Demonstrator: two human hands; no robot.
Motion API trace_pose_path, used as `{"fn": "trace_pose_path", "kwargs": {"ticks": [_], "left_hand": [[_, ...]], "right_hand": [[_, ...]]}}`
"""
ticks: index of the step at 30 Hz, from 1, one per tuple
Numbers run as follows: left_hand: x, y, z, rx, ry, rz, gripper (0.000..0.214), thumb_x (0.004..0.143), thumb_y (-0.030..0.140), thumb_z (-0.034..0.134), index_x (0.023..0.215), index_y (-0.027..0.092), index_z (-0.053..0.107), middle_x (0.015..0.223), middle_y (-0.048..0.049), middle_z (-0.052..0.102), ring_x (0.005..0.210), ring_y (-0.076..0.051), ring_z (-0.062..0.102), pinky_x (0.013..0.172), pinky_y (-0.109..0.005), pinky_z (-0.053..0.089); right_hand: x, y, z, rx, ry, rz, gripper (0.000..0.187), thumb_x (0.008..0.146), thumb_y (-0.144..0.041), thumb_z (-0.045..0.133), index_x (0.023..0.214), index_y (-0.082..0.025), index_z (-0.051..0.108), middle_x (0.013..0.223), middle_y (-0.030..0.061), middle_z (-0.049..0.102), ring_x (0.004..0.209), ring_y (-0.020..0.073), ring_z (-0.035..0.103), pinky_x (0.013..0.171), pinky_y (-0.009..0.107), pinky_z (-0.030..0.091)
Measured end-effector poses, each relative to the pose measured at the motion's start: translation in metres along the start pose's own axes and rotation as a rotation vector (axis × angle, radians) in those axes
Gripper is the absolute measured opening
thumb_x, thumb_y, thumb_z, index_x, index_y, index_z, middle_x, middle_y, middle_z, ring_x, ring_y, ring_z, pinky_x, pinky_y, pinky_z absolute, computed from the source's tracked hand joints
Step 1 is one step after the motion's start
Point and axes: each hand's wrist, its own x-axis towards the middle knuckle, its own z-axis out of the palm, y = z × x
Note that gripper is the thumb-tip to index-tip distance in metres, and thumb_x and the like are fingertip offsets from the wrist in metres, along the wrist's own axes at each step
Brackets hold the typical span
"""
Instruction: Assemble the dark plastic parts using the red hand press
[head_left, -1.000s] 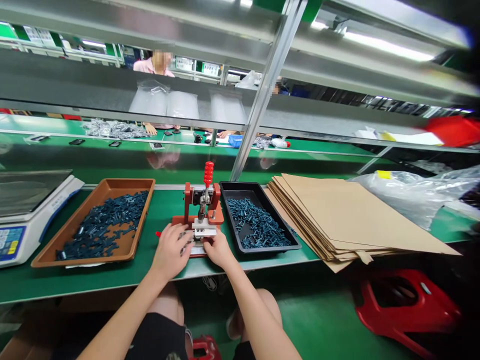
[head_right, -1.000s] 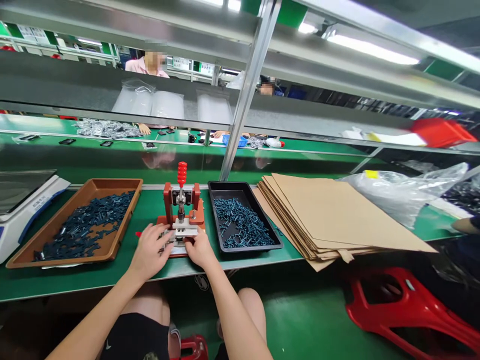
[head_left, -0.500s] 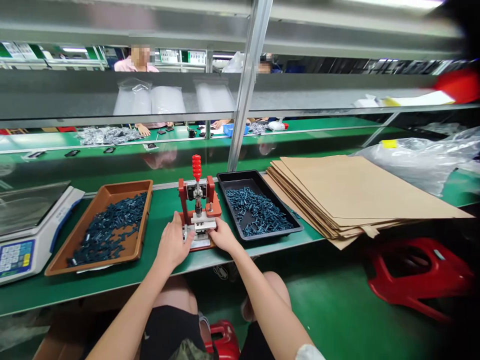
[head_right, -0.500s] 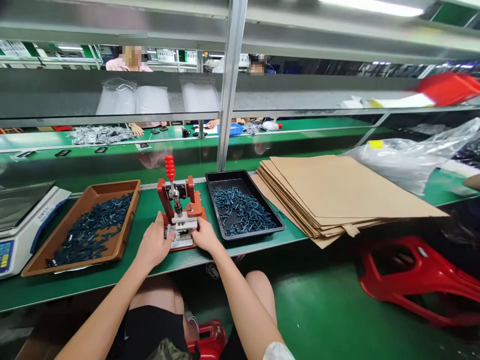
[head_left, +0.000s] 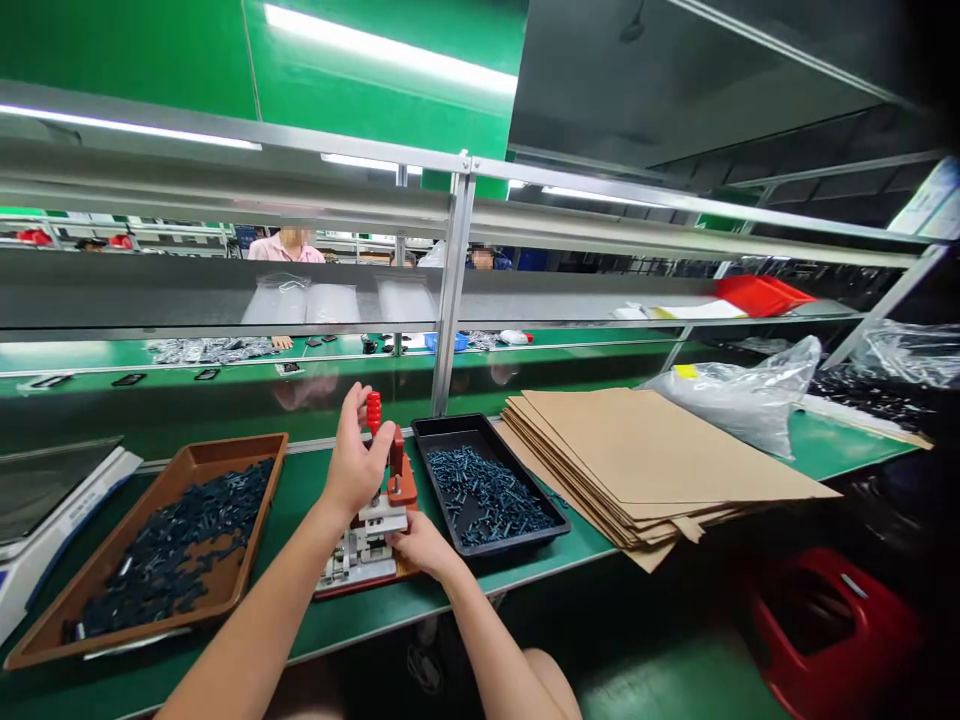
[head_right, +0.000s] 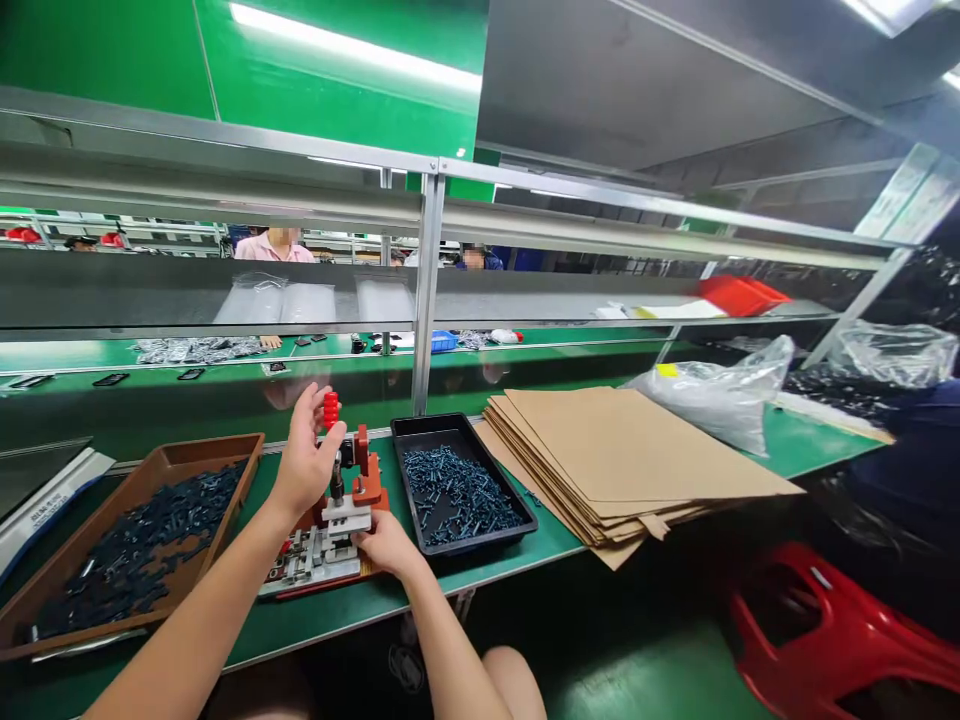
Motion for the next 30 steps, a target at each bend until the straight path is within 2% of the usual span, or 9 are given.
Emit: {"fn": "trace_pose_path", "kwargs": {"ticks": [2, 5, 8, 12, 16, 21, 24, 27, 30], "left_hand": [[-0.004, 0.014, 0.005, 0.024, -0.028, 0.046, 0.048, 0.096, 0.035, 0.051, 0.142, 0.025, 0.042, 0.131, -0.011, 0.059, 0.111, -0.021, 0.063, 0.097, -0.039, 0.053], [-0.029, 0.017, 0.008, 0.145, -0.003, 0.193, 0.026, 0.095, 0.028, 0.051, 0.12, 0.024, 0.055, 0.11, -0.0071, 0.062, 0.102, -0.02, 0.061, 0.093, -0.038, 0.052], [-0.054, 0.008, 0.008, 0.228, 0.042, 0.34, 0.028, 0.091, 0.023, 0.054, 0.119, 0.024, 0.05, 0.112, -0.0086, 0.059, 0.108, -0.023, 0.058, 0.097, -0.042, 0.05], [-0.059, 0.0, 0.011, 0.293, 0.042, 0.356, 0.033, 0.091, 0.023, 0.054, 0.123, 0.024, 0.046, 0.117, -0.0109, 0.056, 0.113, -0.025, 0.056, 0.1, -0.046, 0.048], [-0.03, -0.005, 0.012, 0.327, 0.044, 0.39, 0.024, 0.097, 0.024, 0.047, 0.121, 0.022, 0.048, 0.107, -0.0093, 0.061, 0.102, -0.022, 0.061, 0.093, -0.041, 0.05], [0.033, -0.013, 0.015, 0.178, -0.046, 0.13, 0.036, 0.103, 0.037, 0.034, 0.132, 0.02, 0.048, 0.095, -0.0066, 0.066, 0.089, -0.02, 0.065, 0.093, -0.043, 0.05], [0.043, -0.02, 0.008, 0.118, -0.122, 0.069, 0.045, 0.103, 0.042, 0.033, 0.143, 0.022, 0.041, 0.104, -0.009, 0.068, 0.097, -0.022, 0.066, 0.099, -0.046, 0.048], [0.013, -0.031, -0.012, 0.204, -0.04, 0.11, 0.051, 0.102, 0.042, 0.034, 0.149, 0.022, 0.036, 0.13, -0.0137, 0.061, 0.124, -0.025, 0.056, 0.11, -0.048, 0.04], [-0.046, -0.064, -0.039, 0.331, 0.104, 0.088, 0.047, 0.1, 0.039, 0.041, 0.142, 0.018, 0.045, 0.133, -0.0144, 0.06, 0.127, -0.026, 0.054, 0.112, -0.047, 0.039]], "right_hand": [[-0.001, -0.003, 0.0, -0.001, 0.004, 0.007, 0.025, 0.069, -0.016, 0.06, 0.09, -0.016, 0.074, 0.091, 0.0025, 0.076, 0.089, 0.0232, 0.069, 0.088, 0.037, 0.054], [-0.004, -0.011, 0.0, -0.027, 0.002, 0.003, 0.025, 0.068, -0.014, 0.059, 0.088, -0.015, 0.074, 0.088, 0.003, 0.076, 0.085, 0.0227, 0.069, 0.085, 0.035, 0.055], [-0.007, -0.019, -0.001, -0.089, -0.012, -0.042, 0.025, 0.072, -0.014, 0.059, 0.092, -0.016, 0.075, 0.092, 0.0037, 0.077, 0.092, 0.023, 0.069, 0.088, 0.035, 0.054], [-0.007, -0.019, -0.002, -0.183, 0.028, -0.055, 0.027, 0.075, -0.014, 0.058, 0.097, -0.016, 0.074, 0.095, 0.005, 0.077, 0.093, 0.0232, 0.07, 0.087, 0.034, 0.054], [-0.006, -0.011, 0.0, -0.274, 0.081, -0.029, 0.031, 0.071, -0.008, 0.055, 0.094, -0.016, 0.074, 0.093, 0.0054, 0.077, 0.086, 0.0227, 0.07, 0.082, 0.033, 0.054], [-0.006, -0.004, 0.003, -0.366, 0.131, -0.03, 0.025, 0.079, -0.014, 0.054, 0.095, -0.018, 0.073, 0.097, 0.0047, 0.077, 0.091, 0.0218, 0.07, 0.086, 0.033, 0.053], [-0.006, -0.003, 0.003, -0.376, 0.136, 0.001, 0.023, 0.084, -0.018, 0.053, 0.096, -0.018, 0.073, 0.099, 0.0054, 0.077, 0.095, 0.0231, 0.07, 0.086, 0.034, 0.054], [-0.009, -0.004, 0.003, -0.341, 0.108, -0.006, 0.024, 0.088, -0.022, 0.052, 0.098, -0.018, 0.073, 0.1, 0.0055, 0.077, 0.097, 0.0237, 0.07, 0.087, 0.035, 0.054], [-0.014, -0.005, 0.004, -0.318, 0.107, -0.063, 0.026, 0.088, -0.019, 0.05, 0.1, -0.018, 0.073, 0.102, 0.0052, 0.076, 0.098, 0.023, 0.07, 0.091, 0.036, 0.053]]}}
